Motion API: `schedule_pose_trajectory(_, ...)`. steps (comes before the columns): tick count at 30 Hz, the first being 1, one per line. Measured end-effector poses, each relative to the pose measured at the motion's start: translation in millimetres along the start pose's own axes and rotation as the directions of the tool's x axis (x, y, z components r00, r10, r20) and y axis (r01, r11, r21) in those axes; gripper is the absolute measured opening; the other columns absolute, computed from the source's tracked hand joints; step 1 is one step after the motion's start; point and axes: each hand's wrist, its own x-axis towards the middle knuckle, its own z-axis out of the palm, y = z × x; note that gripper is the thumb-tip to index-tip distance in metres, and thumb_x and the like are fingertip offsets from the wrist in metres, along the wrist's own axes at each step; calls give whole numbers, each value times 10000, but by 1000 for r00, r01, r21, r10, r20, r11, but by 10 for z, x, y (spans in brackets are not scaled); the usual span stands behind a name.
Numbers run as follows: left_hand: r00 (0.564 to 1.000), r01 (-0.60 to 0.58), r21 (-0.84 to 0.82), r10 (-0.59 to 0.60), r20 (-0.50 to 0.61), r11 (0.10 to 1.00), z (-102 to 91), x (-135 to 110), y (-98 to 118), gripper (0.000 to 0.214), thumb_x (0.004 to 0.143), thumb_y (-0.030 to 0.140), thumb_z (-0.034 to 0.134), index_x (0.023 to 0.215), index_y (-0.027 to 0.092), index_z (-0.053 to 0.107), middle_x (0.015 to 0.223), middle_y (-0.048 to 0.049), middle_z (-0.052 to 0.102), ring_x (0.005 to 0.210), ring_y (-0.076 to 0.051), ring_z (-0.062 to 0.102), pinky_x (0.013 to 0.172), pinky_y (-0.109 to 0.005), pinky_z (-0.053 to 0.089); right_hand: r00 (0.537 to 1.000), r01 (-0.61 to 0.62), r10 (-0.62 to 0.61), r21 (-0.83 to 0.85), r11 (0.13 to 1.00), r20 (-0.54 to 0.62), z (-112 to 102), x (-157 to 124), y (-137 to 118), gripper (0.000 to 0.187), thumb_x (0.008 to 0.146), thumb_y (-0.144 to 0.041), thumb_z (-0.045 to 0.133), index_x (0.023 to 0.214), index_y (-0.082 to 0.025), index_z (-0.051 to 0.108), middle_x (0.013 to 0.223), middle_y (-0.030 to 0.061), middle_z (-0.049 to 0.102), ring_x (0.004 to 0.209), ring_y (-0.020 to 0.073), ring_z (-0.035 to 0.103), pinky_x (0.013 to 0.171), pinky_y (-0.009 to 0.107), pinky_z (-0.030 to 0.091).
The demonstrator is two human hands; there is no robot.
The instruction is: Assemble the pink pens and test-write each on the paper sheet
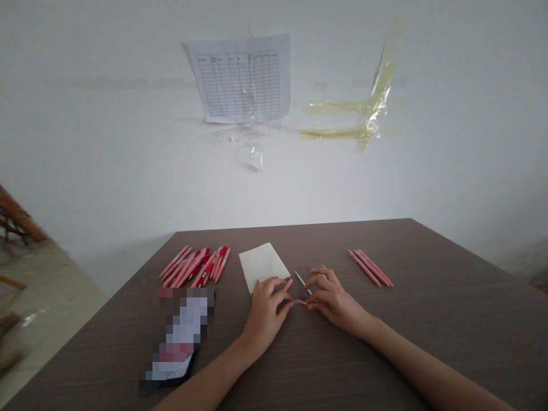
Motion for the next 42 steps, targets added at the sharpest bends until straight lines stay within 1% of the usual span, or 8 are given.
schedule_pose_trajectory(6, 1000, -25, -2, 25, 5, 1000, 3, -5, 39, 109, 815, 146, 701, 865, 242, 694, 1182, -49, 636, 1199, -279, 544, 1089, -681, 280, 1000, 13, -13, -12, 1000, 2, -4, 4, -15, 130, 889, -129, 607, 879, -221, 698, 1096, 69, 635, 1266, 278, 402, 1088, 564, 340)
schedule_pose_trajectory(10, 999, -41, -56, 41, -1, 998, 37, -4, 38, 81, 803, 165, 721, 830, 236, 692, 1187, -60, 638, 1174, -279, 565, 1068, -665, 326, 1000, 1, -1, -5, 1000, -11, 13, 10, -24, 106, 885, -147, 628, 894, -222, 702, 1094, 69, 635, 1261, 268, 405, 1083, 529, 361)
schedule_pose_trajectory(15, 998, -55, -161, 51, -29, 985, 69, 10, 5, 67, 778, 180, 750, 793, 227, 705, 1146, -72, 647, 1143, -272, 581, 1011, -552, 448, 999, -38, 39, 12, 999, -17, 53, 12, -21, 30, 850, -187, 691, 836, -212, 697, 1069, 66, 645, 1250, 275, 415, 1080, 516, 367)
schedule_pose_trajectory(18, 998, -56, -213, 49, -41, 975, 76, 8, 6, 55, 785, 185, 743, 793, 224, 705, 1149, -77, 640, 1140, -260, 584, 997, -508, 475, 998, -61, 61, 28, 998, -11, 64, 11, -24, 40, 857, -187, 684, 837, -216, 702, 1072, 66, 646, 1257, 273, 415, 1081, 506, 370)
schedule_pose_trajectory(22, 998, -52, -243, 44, -36, 969, 75, 4, 23, 57, 793, 186, 734, 803, 232, 702, 1155, -73, 630, 1163, -252, 576, 1033, -508, 457, 996, -90, 90, 64, 994, 2, 56, 20, -44, 60, 867, -179, 669, 840, -220, 702, 1087, 65, 640, 1260, 264, 412, 1085, 487, 370)
schedule_pose_trajectory(31, 996, -28, -177, 13, -83, 984, 57, 19, 33, 80, 792, 194, 736, 849, 245, 716, 1129, -65, 640, 1138, -264, 581, 1029, -545, 445, 993, -116, 118, 131, 985, -10, 47, 31, -63, 53, 891, -210, 645, 875, -233, 691, 1099, 62, 630, 1247, 252, 405, 1089, 476, 363)
schedule_pose_trajectory(34, 997, -5, -165, -8, -76, 986, 64, 20, 38, 54, 783, 210, 748, 817, 241, 720, 1136, -65, 640, 1145, -275, 579, 1027, -557, 442, 992, -120, 122, 134, 984, -8, 57, 19, -49, 61, 897, -210, 635, 881, -235, 688, 1110, 63, 627, 1254, 251, 399, 1089, 476, 363)
schedule_pose_trajectory(42, 999, -16, -235, 3, -53, 972, 26, 28, 69, 67, 800, 166, 719, 812, 230, 706, 1165, -71, 621, 1164, -258, 580, 1031, -499, 467, 991, -132, 133, 120, 984, 5, 54, 23, -54, 90, 914, -224, 610, 878, -234, 692, 1114, 63, 628, 1254, 248, 398, 1088, 471, 369)
